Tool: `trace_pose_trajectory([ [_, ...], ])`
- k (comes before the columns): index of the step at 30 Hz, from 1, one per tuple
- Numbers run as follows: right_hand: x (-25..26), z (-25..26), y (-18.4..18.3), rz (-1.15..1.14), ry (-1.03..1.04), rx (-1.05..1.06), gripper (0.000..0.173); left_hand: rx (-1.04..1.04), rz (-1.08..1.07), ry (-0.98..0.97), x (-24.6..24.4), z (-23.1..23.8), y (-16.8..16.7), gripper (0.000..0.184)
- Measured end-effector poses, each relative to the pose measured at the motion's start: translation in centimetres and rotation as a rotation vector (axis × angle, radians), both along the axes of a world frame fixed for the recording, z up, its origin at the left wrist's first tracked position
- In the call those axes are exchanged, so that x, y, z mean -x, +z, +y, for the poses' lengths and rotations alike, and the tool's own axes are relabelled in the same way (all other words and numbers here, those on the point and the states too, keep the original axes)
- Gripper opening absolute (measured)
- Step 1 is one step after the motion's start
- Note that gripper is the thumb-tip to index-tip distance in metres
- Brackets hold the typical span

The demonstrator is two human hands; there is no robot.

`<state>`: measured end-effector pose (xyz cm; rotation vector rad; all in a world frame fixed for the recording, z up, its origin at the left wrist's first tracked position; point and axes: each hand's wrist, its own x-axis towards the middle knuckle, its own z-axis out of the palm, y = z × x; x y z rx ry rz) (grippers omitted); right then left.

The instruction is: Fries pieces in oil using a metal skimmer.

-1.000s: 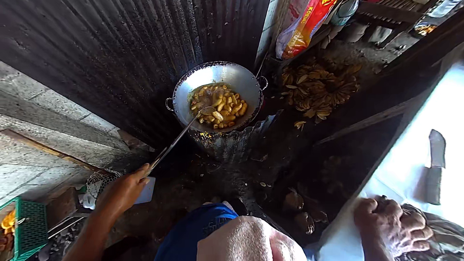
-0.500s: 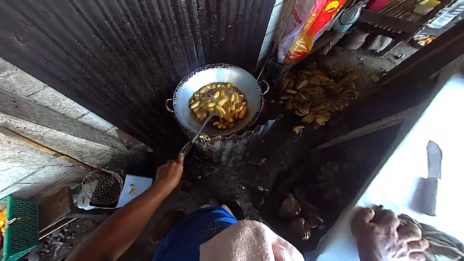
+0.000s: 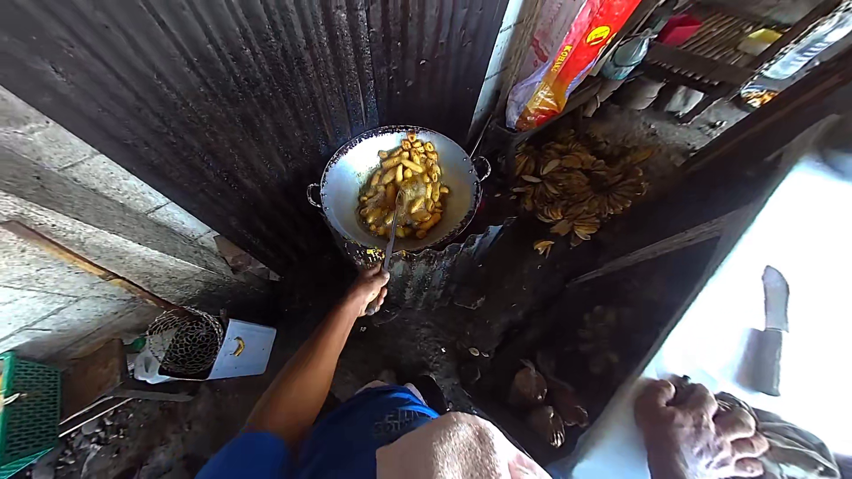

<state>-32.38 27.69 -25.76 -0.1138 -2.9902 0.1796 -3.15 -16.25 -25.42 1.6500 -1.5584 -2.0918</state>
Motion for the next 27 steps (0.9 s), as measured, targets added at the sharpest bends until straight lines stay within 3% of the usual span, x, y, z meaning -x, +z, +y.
trace_pose_trajectory([
  [4, 0.7, 0.4, -1.2, 0.016, 0.001, 0.039, 0.061, 0.003, -0.013, 0.049, -6.6, 3.2, 3.7, 0.056],
  [8, 0.9, 0.5, -1.6, 0.012, 0.002, 0.038, 0.062, 0.123, -0.053, 0.119, -9.9, 5.0, 4.9, 0.056],
  [12, 0.7, 0.5, -1.3, 0.017, 0.011, 0.037, 0.061, 0.362, -0.318, -0.018, -7.1, 2.0, 3.3, 0.06],
  [15, 0.6, 0.6, -1.1, 0.022, 0.014, 0.029, 0.06, 0.366, -0.42, -0.083, -3.1, -1.3, 1.2, 0.056],
  [22, 0.0, -0.1, -0.2, -0.015, -0.015, -0.004, 0.061, -0.047, 0.035, 0.216, 5.2, -4.6, -1.8, 0.038],
  [25, 0.1, -0.2, -0.2, -0.016, -0.019, 0.004, 0.061, -0.155, 0.149, 0.186, 5.3, -4.8, -2.0, 0.028],
  [27, 0.3, -0.1, -0.3, -0.015, -0.017, -0.002, 0.061, -0.119, 0.094, 0.056, 3.9, -3.5, -1.0, 0.036],
])
